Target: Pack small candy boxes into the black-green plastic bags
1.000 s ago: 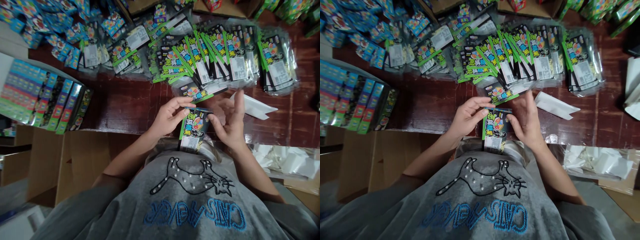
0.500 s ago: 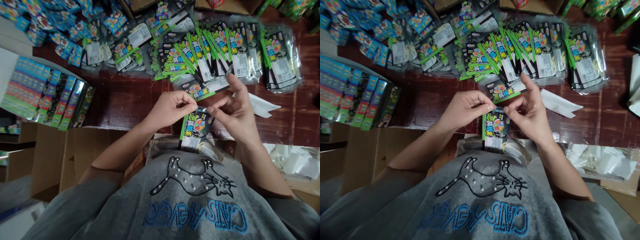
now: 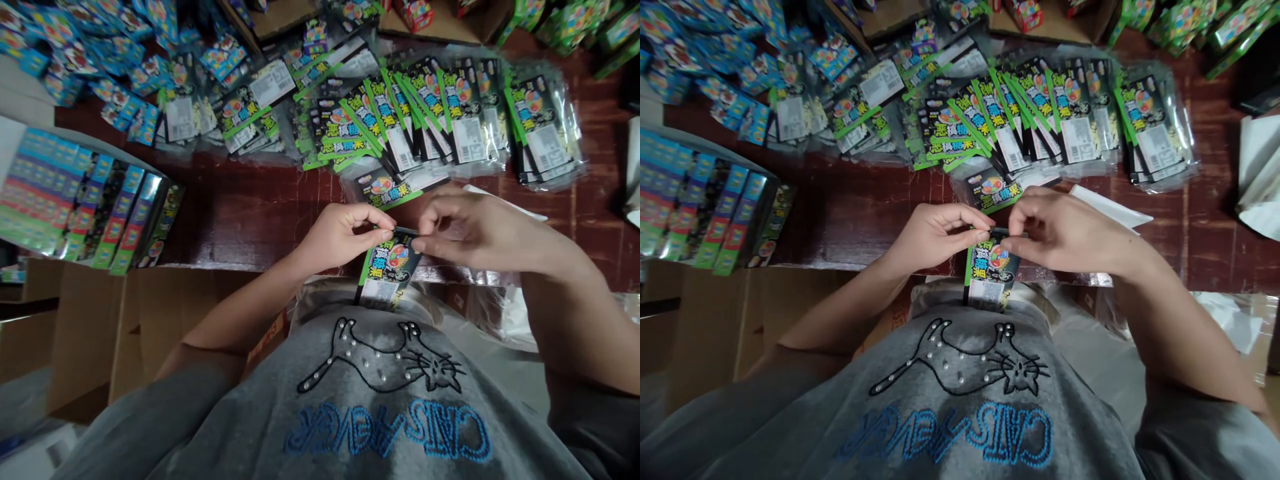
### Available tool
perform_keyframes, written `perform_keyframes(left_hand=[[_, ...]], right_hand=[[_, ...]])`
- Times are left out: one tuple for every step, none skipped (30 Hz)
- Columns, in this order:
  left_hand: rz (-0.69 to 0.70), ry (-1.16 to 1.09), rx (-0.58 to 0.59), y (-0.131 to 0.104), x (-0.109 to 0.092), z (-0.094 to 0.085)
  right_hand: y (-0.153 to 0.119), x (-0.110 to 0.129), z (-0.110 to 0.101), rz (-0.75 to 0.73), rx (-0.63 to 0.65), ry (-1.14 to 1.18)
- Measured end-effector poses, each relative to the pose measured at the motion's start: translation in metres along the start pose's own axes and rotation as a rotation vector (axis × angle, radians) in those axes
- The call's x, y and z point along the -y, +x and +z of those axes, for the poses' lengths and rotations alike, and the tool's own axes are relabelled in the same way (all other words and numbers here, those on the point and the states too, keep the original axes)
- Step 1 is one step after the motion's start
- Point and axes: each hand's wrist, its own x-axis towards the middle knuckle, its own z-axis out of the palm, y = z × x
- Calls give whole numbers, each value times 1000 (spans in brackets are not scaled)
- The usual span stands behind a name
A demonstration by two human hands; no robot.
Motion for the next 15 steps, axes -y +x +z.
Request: perform_keyframes(left_hand=[[2,11,3,0,-1,1],[2,17,7,0,-2,1],[-1,17,10,0,-4,2],[-5,11,12,-1,-5,1],[-11,2,12,-1,-6,1],[-20,-10,11,-1,-7,-1],[-27,-23,7,0,-7,-3],[-30,-41,0,1,-7,-5],[-30,-66,-6,1,-6,-8],[-30,-103,-1,1,-5,-10],[-39,-162,20,0,-2,-11],[-62,-248,53,-1,1,-11],[-104,-352,95,-3,6,-10],[-157,-463,129,-6,12,-8],[-217,-565,142,-10,19,-5]], right_hand=[[7,3,-2,16,53,-79],[13,6,-3,41,78,-161],[18,8,-2,69,86,-238],[22,11,-1,98,80,-300],[24,12,1,124,63,-340],[24,14,2,137,35,-360],[23,15,3,131,4,-365],[21,15,3,98,-28,-361],[18,16,4,42,-62,-353],[14,15,5,-30,-90,-343],[9,14,5,-109,-108,-327],[5,11,6,-176,-121,-308],[2,7,7,-220,-127,-284],[1,2,9,-236,-125,-261],[2,-4,11,-233,-114,-255]])
